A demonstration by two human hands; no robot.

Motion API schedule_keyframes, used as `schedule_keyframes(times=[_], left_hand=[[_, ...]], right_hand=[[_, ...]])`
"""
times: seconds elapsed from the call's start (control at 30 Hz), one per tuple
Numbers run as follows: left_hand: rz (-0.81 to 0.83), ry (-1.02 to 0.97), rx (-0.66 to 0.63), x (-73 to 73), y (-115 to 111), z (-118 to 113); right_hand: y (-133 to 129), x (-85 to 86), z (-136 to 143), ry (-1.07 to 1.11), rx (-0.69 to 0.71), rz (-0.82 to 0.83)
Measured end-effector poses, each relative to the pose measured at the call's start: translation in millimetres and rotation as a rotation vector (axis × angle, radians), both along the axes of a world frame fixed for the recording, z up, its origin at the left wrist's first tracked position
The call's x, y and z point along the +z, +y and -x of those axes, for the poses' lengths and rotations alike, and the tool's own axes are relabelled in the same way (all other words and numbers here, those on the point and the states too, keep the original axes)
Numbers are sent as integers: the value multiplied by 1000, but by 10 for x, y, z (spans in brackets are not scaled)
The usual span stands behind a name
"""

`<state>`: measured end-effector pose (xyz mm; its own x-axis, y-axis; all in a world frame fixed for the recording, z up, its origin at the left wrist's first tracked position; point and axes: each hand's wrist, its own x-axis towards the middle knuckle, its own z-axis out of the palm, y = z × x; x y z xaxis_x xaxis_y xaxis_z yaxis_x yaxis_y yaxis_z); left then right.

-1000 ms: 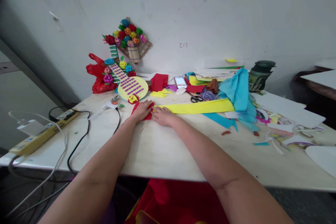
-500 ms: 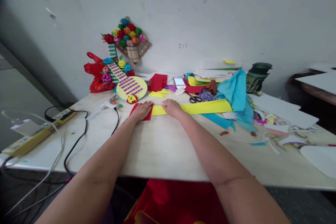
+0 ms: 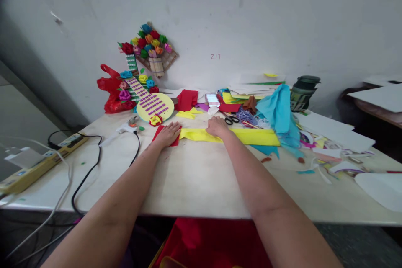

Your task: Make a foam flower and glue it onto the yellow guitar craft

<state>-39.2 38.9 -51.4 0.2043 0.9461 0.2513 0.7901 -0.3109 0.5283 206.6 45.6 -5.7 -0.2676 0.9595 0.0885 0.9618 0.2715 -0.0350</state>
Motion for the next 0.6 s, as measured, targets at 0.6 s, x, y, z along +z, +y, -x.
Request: schedule_keyframes(times=[0.6], left_hand=[[5, 33, 90, -12, 3, -78]], right_hand=[[5, 571, 48, -175, -3, 9]])
